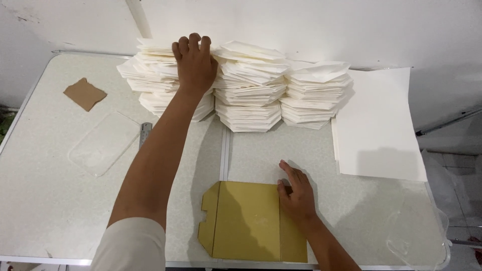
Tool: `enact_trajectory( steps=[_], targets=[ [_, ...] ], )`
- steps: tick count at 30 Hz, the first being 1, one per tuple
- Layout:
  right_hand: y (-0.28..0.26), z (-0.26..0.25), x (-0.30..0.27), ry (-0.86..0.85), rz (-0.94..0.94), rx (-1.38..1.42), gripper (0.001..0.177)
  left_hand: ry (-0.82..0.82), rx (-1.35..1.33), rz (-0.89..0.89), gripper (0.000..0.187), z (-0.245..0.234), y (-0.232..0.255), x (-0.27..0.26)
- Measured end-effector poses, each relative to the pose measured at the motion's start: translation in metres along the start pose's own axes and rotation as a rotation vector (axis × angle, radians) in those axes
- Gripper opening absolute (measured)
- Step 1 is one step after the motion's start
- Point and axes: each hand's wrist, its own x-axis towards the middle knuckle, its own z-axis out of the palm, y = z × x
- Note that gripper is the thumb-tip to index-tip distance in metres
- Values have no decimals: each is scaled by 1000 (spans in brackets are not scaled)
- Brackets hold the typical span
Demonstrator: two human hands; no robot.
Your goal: Folding white paper sheets using a cardboard template to create uniform shapes.
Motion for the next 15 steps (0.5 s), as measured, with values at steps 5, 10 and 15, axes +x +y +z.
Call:
enact_trajectory(
  steps=[5, 10, 15],
  targets=[
    [1, 1, 0, 20, -66, 4, 50, 19, -9, 114, 52, 12, -2, -3],
    [-3, 0, 0, 31, -49, -5, 53, -88, -247, 141, 54, -14, -5, 0],
    [-6, -4, 0, -8, 42, 34, 49, -109, -401, 231, 42, -57, -17, -6]
  ],
)
